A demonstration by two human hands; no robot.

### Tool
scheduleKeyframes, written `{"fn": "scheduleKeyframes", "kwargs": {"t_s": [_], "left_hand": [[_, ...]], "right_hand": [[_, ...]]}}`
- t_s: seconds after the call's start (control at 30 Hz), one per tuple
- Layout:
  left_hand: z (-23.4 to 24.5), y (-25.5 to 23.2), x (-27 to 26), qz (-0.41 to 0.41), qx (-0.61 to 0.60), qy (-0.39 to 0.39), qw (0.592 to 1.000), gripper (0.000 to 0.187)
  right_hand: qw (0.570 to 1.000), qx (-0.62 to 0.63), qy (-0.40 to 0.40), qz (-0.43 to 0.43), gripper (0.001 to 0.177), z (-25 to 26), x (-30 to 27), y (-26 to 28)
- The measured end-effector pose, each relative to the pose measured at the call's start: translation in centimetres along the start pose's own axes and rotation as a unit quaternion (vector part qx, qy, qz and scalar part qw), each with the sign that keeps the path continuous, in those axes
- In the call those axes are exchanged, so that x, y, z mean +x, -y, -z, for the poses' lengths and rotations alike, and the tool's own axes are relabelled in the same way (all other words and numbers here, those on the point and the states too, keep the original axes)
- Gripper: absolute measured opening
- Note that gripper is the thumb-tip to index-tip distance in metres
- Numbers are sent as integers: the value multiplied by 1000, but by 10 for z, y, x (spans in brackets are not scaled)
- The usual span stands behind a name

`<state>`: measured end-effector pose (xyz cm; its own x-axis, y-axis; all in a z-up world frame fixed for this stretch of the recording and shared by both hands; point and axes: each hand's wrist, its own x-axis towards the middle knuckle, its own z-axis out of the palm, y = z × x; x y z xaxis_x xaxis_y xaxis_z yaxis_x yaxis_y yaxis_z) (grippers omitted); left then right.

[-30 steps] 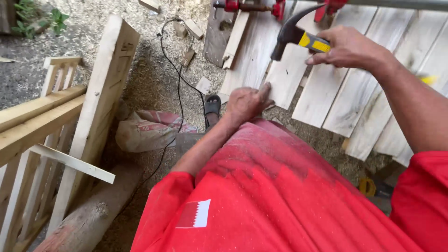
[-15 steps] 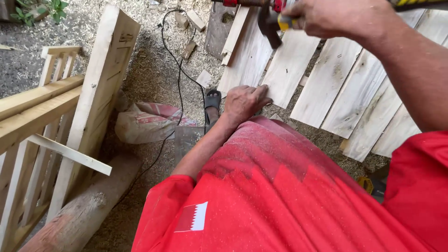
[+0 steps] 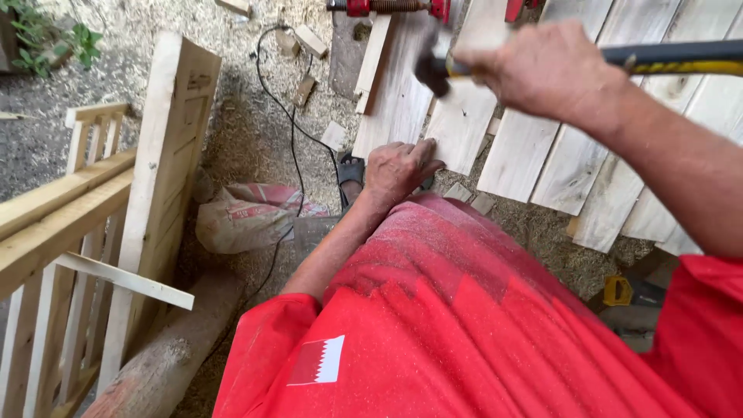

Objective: The person hammers nails into wooden slats laid across a work surface, using a claw hammer. They retrieve nails from a yellow bucket, position each nail on a slat by hand, drive it in, and adjust a bar clamp holding the slats in place while working along the panel.

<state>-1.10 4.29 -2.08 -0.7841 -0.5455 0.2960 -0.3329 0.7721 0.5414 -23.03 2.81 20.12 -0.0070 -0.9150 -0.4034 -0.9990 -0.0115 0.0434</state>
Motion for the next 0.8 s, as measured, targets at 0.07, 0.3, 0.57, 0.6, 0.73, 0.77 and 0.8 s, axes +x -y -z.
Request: {"fn": "scheduleKeyframes", "kwargs": {"t_s": [0.07, 0.3, 0.57, 0.6, 0.73, 0.77, 0.8], "left_hand": [[2, -3, -5, -10, 13, 14, 1000, 44], [-10, 6, -6, -41, 36, -5, 999, 41], [-7, 7, -11, -39, 24, 7, 999, 41], [-5, 8, -10, -42, 23, 7, 999, 41], [19, 8, -19, -26, -5, 59, 998, 37], [29, 10, -23, -20, -46, 83, 995, 34], [35, 11, -23, -27, -44, 82, 995, 34]], "right_hand": [[977, -110, 171, -68, 41, -20, -9, -1], [992, -1, 37, -119, 41, -22, -46, -2], [983, 81, -137, -90, 41, -55, -84, 15], [983, 80, -139, -92, 41, -59, -93, 17], [868, 331, -355, -107, 34, -128, -123, 43], [828, 399, -374, -124, 31, -160, -127, 54], [826, 396, -380, -126, 31, -191, -128, 62]]}}
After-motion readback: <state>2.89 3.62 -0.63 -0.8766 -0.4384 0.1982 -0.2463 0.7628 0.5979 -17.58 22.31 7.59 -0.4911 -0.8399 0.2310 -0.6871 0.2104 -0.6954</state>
